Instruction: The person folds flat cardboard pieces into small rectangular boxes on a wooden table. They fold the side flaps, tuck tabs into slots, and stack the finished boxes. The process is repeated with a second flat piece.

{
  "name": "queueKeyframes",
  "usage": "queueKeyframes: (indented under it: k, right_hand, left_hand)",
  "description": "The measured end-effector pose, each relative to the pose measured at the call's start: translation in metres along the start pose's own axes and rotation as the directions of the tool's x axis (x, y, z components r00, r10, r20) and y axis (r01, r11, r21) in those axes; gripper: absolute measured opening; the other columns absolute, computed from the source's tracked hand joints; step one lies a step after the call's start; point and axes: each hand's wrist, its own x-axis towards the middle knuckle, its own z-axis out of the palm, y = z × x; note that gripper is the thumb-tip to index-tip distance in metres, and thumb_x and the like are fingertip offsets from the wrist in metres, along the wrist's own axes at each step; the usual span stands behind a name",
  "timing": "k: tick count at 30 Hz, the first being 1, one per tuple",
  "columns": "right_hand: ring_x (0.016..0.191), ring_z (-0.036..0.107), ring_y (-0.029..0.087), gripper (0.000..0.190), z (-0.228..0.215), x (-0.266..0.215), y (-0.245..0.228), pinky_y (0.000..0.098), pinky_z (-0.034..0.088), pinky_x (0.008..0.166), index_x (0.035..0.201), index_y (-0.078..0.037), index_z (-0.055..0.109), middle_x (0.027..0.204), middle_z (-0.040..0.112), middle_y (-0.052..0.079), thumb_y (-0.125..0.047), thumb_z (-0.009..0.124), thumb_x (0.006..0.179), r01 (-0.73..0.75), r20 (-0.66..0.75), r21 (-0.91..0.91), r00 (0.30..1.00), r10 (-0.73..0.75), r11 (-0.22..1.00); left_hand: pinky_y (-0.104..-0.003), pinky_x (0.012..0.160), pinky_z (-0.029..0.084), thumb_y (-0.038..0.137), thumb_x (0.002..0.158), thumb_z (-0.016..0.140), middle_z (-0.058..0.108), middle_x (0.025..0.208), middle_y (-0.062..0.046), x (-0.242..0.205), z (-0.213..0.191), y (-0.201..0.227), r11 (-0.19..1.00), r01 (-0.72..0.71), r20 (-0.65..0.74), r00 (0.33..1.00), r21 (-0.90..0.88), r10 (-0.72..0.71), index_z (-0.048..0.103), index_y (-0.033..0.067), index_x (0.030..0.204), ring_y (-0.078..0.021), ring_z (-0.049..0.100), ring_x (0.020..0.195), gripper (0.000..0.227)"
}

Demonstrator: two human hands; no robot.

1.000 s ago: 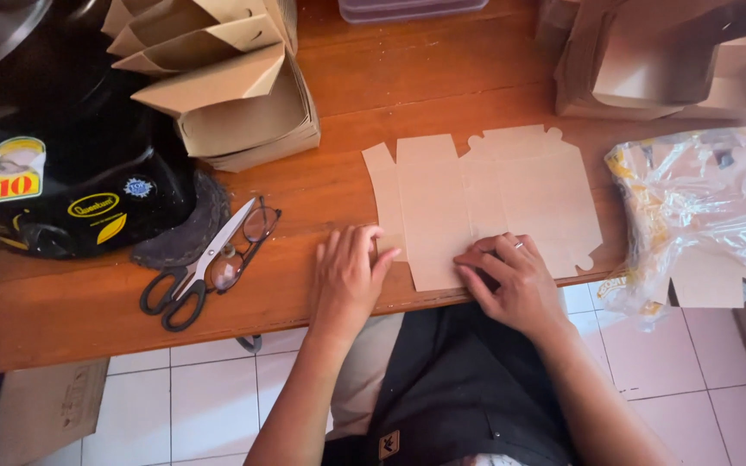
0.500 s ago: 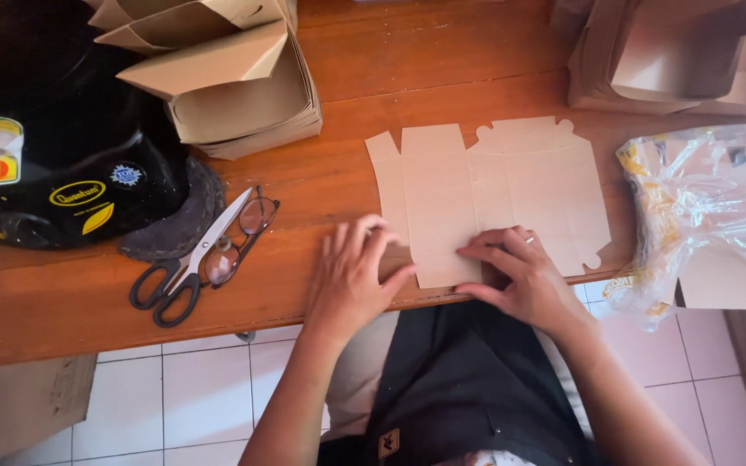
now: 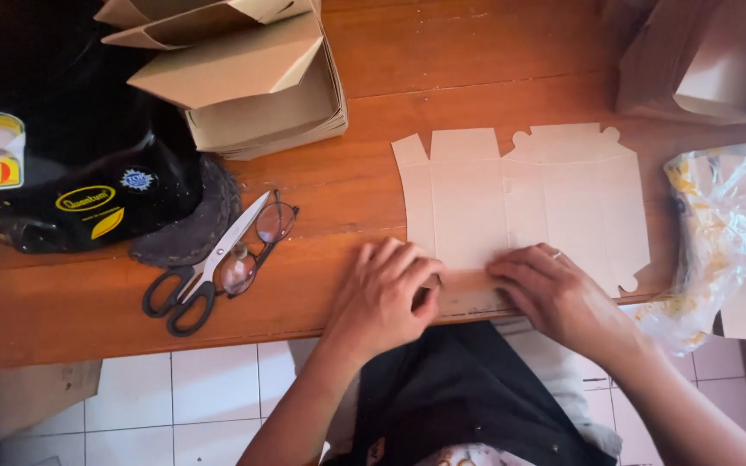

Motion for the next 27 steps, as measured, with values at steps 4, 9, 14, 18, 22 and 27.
queueKeyframes:
  k: [4, 9, 14, 18, 22, 27]
  right_hand:
    - [0.081, 0.068, 0.032, 0.017, -0.010, 0.016, 0.002, 0.0391, 0.055, 0.076, 0.101, -0.008, 0.069, 0.089, 0.066, 0.008, -0.022, 0.061, 0.093, -0.175, 0.183, 0.027, 0.969, 0.167, 0.984]
    - [0.080, 0.071, 0.036, 0.030, -0.014, 0.033, 0.010, 0.0477, 0.057, 0.073, 0.119, -0.014, 0.054, 0.083, 0.068, 0.014, -0.028, 0.059, 0.093, -0.566, 0.431, -0.002, 0.743, 0.511, 0.824]
    - [0.089, 0.066, 0.046, 0.051, -0.014, 0.032, 0.025, 0.0573, 0.056, 0.076, 0.125, -0.018, 0.049, 0.106, 0.054, 0.013, -0.041, 0.068, 0.084, -0.583, 0.360, -0.121, 0.728, 0.583, 0.803]
    - [0.093, 0.070, 0.037, 0.061, -0.014, 0.027, 0.023, 0.0545, 0.059, 0.078, 0.131, -0.030, 0.043, 0.111, 0.051, 0.002, -0.059, 0.063, 0.082, -0.560, 0.353, -0.313, 0.682, 0.641, 0.767]
    - [0.092, 0.070, 0.033, 0.064, -0.005, 0.018, 0.035, 0.0533, 0.058, 0.076, 0.133, -0.035, 0.041, 0.108, 0.050, -0.002, -0.065, 0.060, 0.081, -0.510, 0.326, -0.329, 0.728, 0.602, 0.795]
    - [0.095, 0.069, 0.033, 0.064, -0.003, 0.012, 0.036, 0.0535, 0.058, 0.077, 0.138, -0.035, 0.042, 0.110, 0.050, -0.002, -0.064, 0.058, 0.083, -0.476, 0.307, -0.327, 0.764, 0.568, 0.817]
  left_hand:
    - [-0.041, 0.076, 0.043, 0.019, 0.080, 0.066, 0.055, 0.089, -0.003, 0.006, 0.000, 0.005, 0.999, -0.023, -0.010, 1.000, -0.043, 0.022, 0.063, 0.0142, 0.094, -0.0270, 0.057, 0.090, 0.016]
    - [-0.039, 0.067, 0.042, 0.031, 0.088, 0.065, 0.048, 0.076, 0.000, 0.015, 0.027, 0.005, 0.991, 0.133, -0.144, 0.981, 0.020, -0.129, 0.056, 0.0157, 0.082, -0.0236, 0.054, 0.078, 0.018]
    - [-0.042, 0.071, 0.044, 0.030, 0.086, 0.068, 0.053, 0.086, -0.005, 0.022, 0.031, 0.018, 0.965, 0.234, -0.174, 0.962, 0.120, -0.211, 0.054, 0.0111, 0.107, -0.0272, 0.056, 0.082, 0.031]
    - [-0.056, 0.099, 0.039, 0.013, 0.091, 0.059, 0.056, 0.114, -0.014, 0.018, 0.031, 0.037, 0.948, 0.100, -0.174, 0.984, 0.303, -0.048, 0.060, 0.0086, 0.118, -0.0316, 0.055, 0.109, 0.027]
    - [-0.060, 0.104, 0.037, 0.010, 0.091, 0.056, 0.060, 0.106, -0.014, 0.002, 0.057, 0.051, 0.927, 0.025, -0.191, 0.980, 0.375, 0.050, 0.065, 0.0019, 0.106, -0.0281, 0.059, 0.109, 0.020]
    - [-0.068, 0.103, 0.036, 0.018, 0.092, 0.055, 0.064, 0.104, -0.015, -0.005, 0.064, 0.056, 0.902, 0.059, -0.262, 0.963, 0.427, 0.061, 0.066, -0.0009, 0.113, -0.0270, 0.063, 0.103, 0.030]
